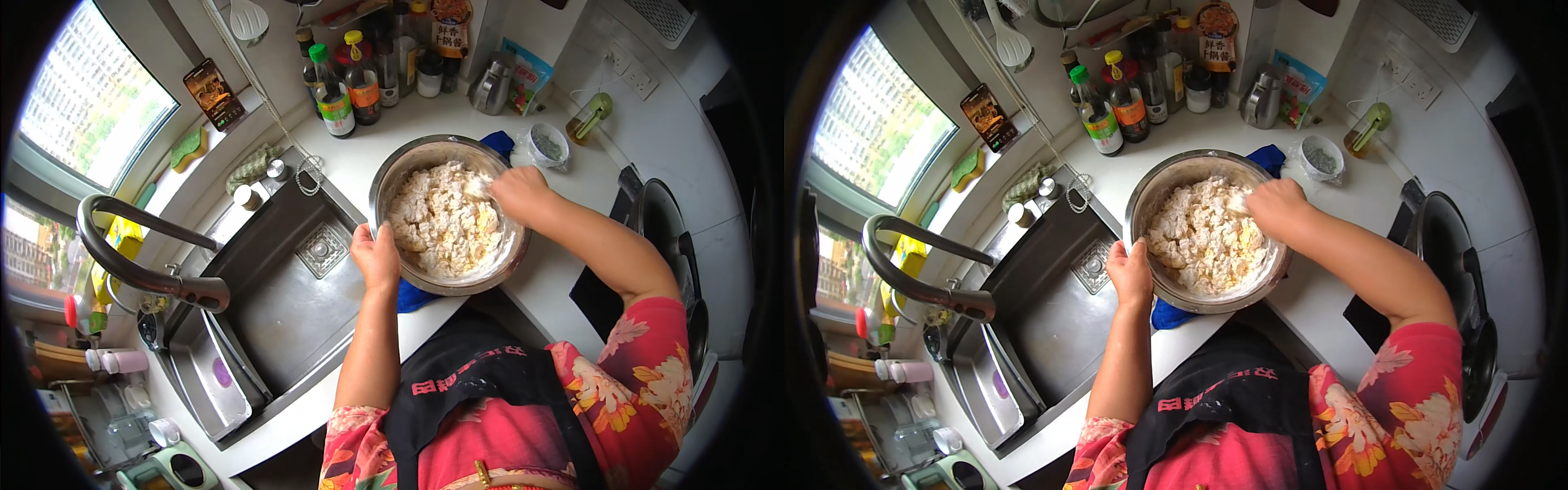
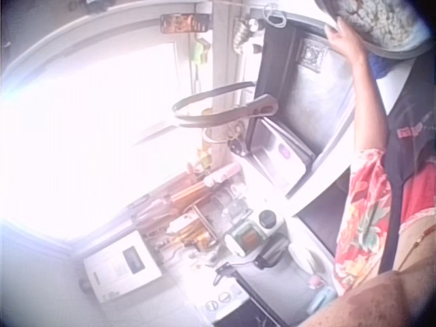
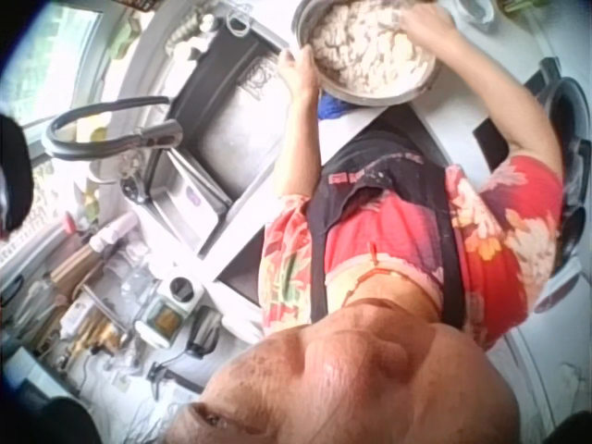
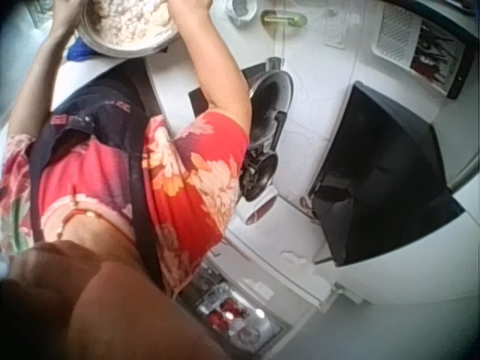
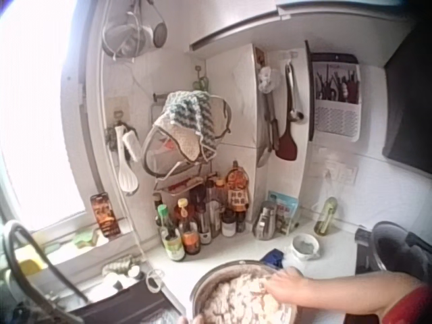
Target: The person scoops flour from a plastic container into a metal bowl containing a yellow mixture, then mixes the contents with a spatula. The person continues stirring until the ingredients are combined into a dough-like consistency.
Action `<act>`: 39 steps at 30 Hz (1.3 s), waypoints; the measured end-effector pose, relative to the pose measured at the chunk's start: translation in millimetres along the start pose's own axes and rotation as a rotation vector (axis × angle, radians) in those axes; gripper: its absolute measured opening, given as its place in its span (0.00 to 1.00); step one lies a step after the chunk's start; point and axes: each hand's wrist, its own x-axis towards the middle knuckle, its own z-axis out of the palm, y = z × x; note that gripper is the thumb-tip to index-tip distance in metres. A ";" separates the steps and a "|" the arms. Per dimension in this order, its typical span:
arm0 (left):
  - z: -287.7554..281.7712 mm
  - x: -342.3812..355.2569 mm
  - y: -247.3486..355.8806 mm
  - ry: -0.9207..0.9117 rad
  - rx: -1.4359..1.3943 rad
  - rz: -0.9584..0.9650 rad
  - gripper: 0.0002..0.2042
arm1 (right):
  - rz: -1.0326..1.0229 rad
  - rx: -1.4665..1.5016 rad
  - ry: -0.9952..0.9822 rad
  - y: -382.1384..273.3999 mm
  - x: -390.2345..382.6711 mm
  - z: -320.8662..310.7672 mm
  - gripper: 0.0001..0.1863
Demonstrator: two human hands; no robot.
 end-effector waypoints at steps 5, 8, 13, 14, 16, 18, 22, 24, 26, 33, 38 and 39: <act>-0.1 -1.5 -2.7 0.044 -0.014 0.014 0.05 | -0.188 0.047 -0.151 -11.0 -49.2 -9.9 0.06; -0.4 0.4 -6.9 0.045 0.037 0.015 0.06 | -0.300 0.181 -0.106 -24.3 -51.7 1.7 0.07; 0.8 -1.7 1.1 0.024 0.104 0.048 0.06 | -0.251 0.400 -0.008 -55.9 -9.7 4.7 0.09; 1.9 -2.3 2.9 0.010 0.107 0.038 0.05 | -0.208 0.409 0.006 -56.7 0.3 7.8 0.10; -1.3 0.7 -1.1 -0.004 0.092 0.039 0.04 | -0.157 0.400 0.086 -53.6 13.4 6.0 0.10; -2.0 2.0 -2.8 -0.013 0.063 0.035 0.04 | -0.116 0.390 0.152 -44.1 22.9 8.0 0.10; -1.4 2.3 -1.5 -0.032 -0.015 0.014 0.02 | -0.009 0.398 0.191 -23.8 26.7 11.9 0.09; -2.6 2.9 -2.4 -0.036 -0.029 0.013 0.02 | 0.064 0.380 0.188 -16.1 21.9 8.1 0.09; -2.5 2.3 -1.4 -0.045 -0.027 0.009 0.02 | 0.113 0.346 0.172 -5.8 17.4 3.0 0.10; -0.9 3.0 2.4 -0.072 0.002 -0.003 0.02 | 0.112 0.265 0.176 -19.6 29.3 11.1 0.10; -2.1 3.3 2.6 -0.078 0.023 -0.028 0.04 | -0.066 0.461 0.259 -48.3 12.8 15.6 0.09; -4.2 2.8 3.9 -0.091 0.045 -0.052 0.05 | -0.094 0.567 0.362 -45.2 10.6 18.3 0.09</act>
